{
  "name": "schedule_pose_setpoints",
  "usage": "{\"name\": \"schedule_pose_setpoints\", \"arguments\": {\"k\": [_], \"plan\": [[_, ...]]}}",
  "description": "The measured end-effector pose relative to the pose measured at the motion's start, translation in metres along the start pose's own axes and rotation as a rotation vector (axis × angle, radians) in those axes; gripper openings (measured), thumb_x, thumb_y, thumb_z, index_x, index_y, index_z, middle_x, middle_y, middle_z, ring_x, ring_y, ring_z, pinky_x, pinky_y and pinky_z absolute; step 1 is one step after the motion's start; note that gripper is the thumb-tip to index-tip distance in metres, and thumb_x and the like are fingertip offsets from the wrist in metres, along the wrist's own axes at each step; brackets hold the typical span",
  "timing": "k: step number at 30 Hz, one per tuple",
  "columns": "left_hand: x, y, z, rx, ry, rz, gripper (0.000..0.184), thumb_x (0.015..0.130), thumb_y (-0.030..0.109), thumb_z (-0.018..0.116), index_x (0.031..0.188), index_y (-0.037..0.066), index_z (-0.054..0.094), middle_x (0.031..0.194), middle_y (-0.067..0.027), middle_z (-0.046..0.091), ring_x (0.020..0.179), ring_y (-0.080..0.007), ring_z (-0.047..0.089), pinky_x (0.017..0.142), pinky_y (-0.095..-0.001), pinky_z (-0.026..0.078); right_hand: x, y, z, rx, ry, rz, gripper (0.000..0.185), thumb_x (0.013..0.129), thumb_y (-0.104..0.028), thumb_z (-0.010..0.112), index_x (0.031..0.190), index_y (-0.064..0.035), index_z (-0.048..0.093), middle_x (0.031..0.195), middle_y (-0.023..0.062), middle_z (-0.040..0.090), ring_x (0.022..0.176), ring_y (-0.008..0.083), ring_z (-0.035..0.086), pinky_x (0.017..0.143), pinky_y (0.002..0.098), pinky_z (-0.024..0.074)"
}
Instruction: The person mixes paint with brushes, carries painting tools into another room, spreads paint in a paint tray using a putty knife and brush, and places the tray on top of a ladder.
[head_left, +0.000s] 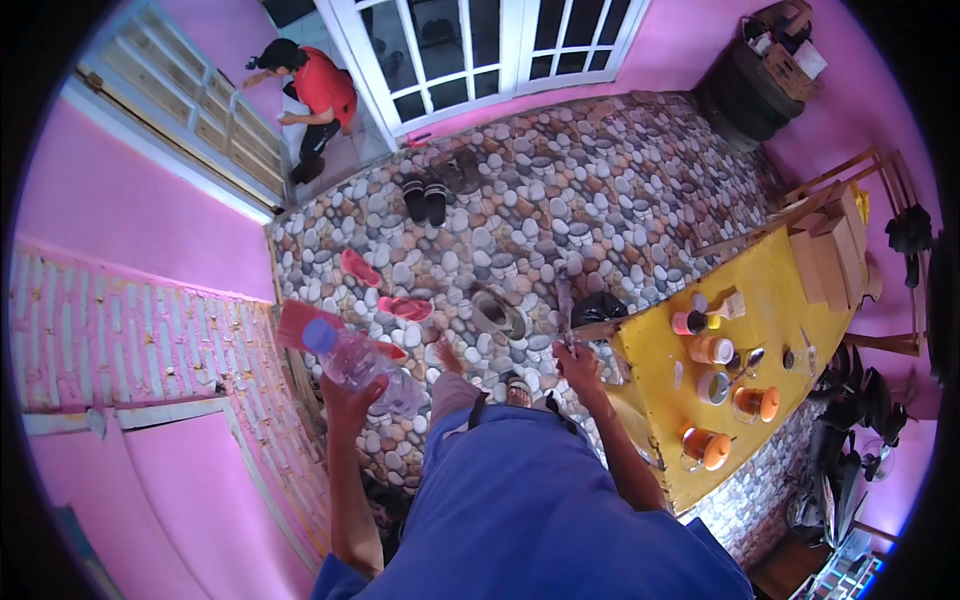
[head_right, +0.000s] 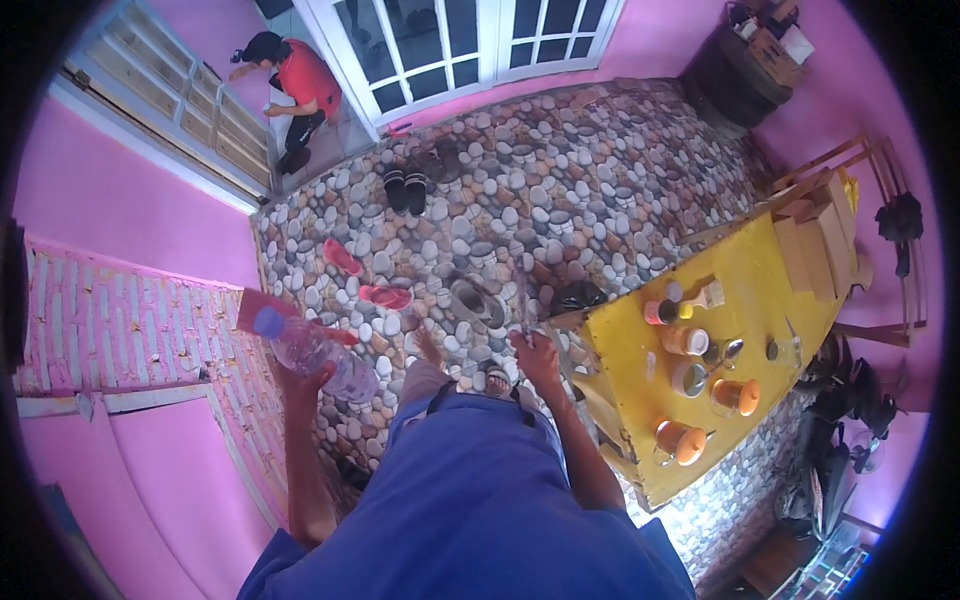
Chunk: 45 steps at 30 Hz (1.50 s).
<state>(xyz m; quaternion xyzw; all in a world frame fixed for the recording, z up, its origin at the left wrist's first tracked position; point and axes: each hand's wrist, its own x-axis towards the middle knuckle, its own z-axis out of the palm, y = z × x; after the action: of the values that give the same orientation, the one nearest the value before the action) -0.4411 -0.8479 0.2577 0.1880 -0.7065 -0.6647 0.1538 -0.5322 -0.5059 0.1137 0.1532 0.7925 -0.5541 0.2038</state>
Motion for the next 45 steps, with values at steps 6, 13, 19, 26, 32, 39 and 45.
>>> {"name": "schedule_pose_setpoints", "arguments": {"k": [6,13,19,26,32,39,45], "plan": [[0.097,-0.006,-0.063,-0.003,-0.077,-0.043,0.066,0.063,0.029,0.080,0.115,-0.003,0.056,0.100,-0.0066,0.063,0.089,-0.0146,0.060,0.081,-0.0307,0.048,0.041,-0.056,0.074,0.003,0.050,0.040,0.034,0.087,-0.033,0.065,0.077,-0.0013,0.063,0.059,0.0023,0.055,0.051,0.0095,0.052,0.047,0.0256,0.0425],[0.186,0.000,-0.144,0.000,-0.023,-0.003,0.064,0.063,0.025,0.079,0.116,-0.003,0.056,0.101,-0.0076,0.063,0.091,-0.0168,0.060,0.083,-0.0321,0.048,0.097,-0.147,0.156,0.007,0.070,-0.085,0.032,0.086,-0.028,0.064,0.071,-0.0006,0.061,0.056,0.0043,0.057,0.049,0.0103,0.054,0.046,0.0268,0.0434],[0.245,-0.005,-0.193,-0.061,0.065,-0.138,0.083,0.058,0.024,0.081,0.127,0.000,0.042,0.125,-0.0112,0.053,0.112,-0.0235,0.053,0.097,-0.0383,0.043,0.175,-0.170,0.207,-0.144,0.041,-0.118,0.036,0.084,-0.033,0.066,0.071,0.0006,0.062,0.054,0.0050,0.056,0.050,0.0123,0.057,0.048,0.0298,0.0450],[0.348,-0.016,-0.224,-0.121,0.180,-0.052,0.070,0.062,0.020,0.082,0.120,-0.002,0.050,0.106,-0.0081,0.059,0.097,-0.0181,0.059,0.086,-0.0336,0.048,0.262,-0.174,0.275,-0.282,0.007,-0.058,0.033,0.086,-0.033,0.066,0.073,-0.0032,0.059,0.056,0.0014,0.053,0.045,0.0087,0.050,0.041,0.0254,0.0407],[0.476,-0.016,-0.262,-0.082,0.242,-0.154,0.071,0.060,0.013,0.076,0.123,0.000,0.046,0.114,-0.0098,0.056,0.102,-0.0192,0.056,0.090,-0.0344,0.047,0.385,-0.187,0.371,-0.349,-0.098,0.054,0.036,0.086,-0.034,0.065,0.067,-0.0041,0.057,0.055,0.0009,0.053,0.043,0.0101,0.050,0.040,0.0265,0.0404],[0.621,-0.001,-0.311,-0.062,0.255,-0.209,0.070,0.060,0.009,0.079,0.121,0.000,0.046,0.110,-0.0110,0.057,0.099,-0.0206,0.058,0.088,-0.0375,0.049,0.482,-0.293,0.478,-0.440,-0.143,-0.117,0.037,0.087,-0.034,0.064,0.067,-0.0037,0.058,0.054,0.0016,0.053,0.046,0.0090,0.050,0.044,0.0272,0.0386],[0.744,0.002,-0.336,-0.099,0.153,-0.185,0.072,0.061,0.008,0.079,0.124,-0.001,0.046,0.114,-0.0104,0.057,0.104,-0.0202,0.058,0.090,-0.0367,0.048,0.521,-0.384,0.542,-0.474,-0.142,-0.171,0.038,0.086,-0.037,0.063,0.074,-0.0013,0.059,0.060,0.0067,0.054,0.053,0.0146,0.051,0.052,0.0318,0.0405]]}}
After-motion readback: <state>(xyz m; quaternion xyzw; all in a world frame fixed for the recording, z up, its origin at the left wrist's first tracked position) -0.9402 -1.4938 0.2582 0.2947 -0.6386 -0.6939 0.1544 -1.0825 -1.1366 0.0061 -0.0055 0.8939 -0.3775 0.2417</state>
